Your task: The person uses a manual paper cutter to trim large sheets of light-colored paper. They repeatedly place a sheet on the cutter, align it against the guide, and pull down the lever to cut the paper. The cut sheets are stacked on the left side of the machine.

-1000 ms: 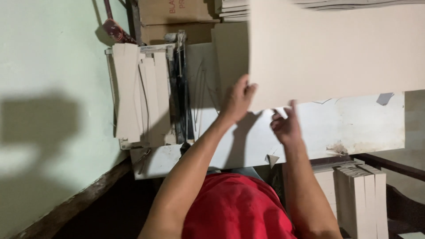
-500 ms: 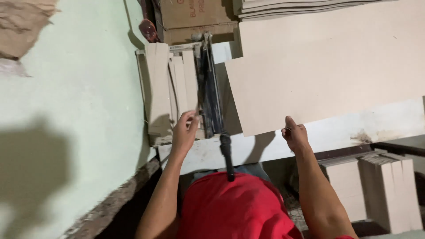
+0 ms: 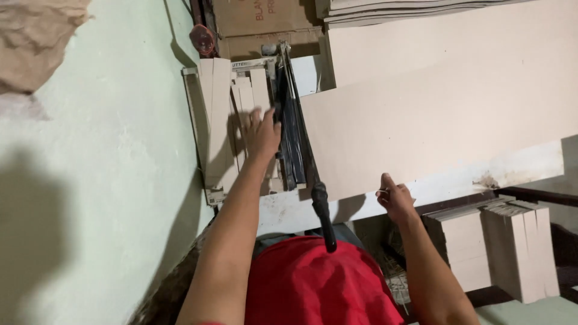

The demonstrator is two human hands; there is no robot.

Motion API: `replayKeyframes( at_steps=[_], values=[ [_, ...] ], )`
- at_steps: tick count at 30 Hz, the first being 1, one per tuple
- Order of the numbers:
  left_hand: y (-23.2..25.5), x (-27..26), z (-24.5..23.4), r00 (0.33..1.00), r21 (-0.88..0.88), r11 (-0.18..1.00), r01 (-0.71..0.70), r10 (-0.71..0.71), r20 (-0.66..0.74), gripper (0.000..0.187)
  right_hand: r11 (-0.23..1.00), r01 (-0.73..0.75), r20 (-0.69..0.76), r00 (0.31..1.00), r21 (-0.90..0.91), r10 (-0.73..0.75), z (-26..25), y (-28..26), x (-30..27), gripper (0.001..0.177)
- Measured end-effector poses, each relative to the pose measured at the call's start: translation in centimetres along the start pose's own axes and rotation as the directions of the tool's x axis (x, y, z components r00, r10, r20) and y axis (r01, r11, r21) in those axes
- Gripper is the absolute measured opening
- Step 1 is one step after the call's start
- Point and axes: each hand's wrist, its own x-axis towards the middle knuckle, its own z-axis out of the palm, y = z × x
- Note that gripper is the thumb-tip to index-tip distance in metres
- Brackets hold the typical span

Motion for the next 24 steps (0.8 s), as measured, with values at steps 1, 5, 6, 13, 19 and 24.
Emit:
replayKeyframes(
  at_steps=[1, 5, 6, 13, 19, 24],
  values=[
    [0.2, 1.8, 0.7, 0.996, 0.071, 0.997, -0.041, 0.046, -0.078, 0.045, 1.000, -0.012, -0.002, 1.000, -0.007, 0.012, 0.1, -0.3, -0.4, 0.065],
    [2.0, 8.7, 2.8, 0.962, 0.014, 0.999, -0.039, 0.041, -0.268, 0.055, 0.997, -0.074, 0.016, 0.997, -0.018, 0.075, -1.0, 1.6, 2.4, 0.063],
    [2.9, 10.6, 2.6, 0.964, 0.013, 0.999, -0.038, 0.040, -0.262, 0.055, 0.997, -0.079, 0.011, 0.997, -0.019, 0.079, -0.1, -0.5, 0.7, 0.063],
    [1.6, 19.6, 5.2, 0.981, 0.304, 0.952, -0.023, 0.079, -0.174, 0.042, 0.992, -0.129, 0.038, 0.991, -0.009, 0.129, 1.6, -4.2, -3.4, 0.042],
    [1.7, 21.0, 5.7, 0.971, 0.482, 0.875, -0.038, 0.146, -0.188, 0.044, 0.984, -0.117, 0.199, 0.976, 0.133, 0.089, 1.6, -4.3, -2.8, 0.045],
    [1.5, 20.7, 4.6, 0.914, 0.587, 0.798, -0.133, 0.328, -0.240, 0.021, 0.977, -0.126, 0.285, 0.956, 0.170, 0.074, 2.7, -2.5, -1.5, 0.047]
  ],
)
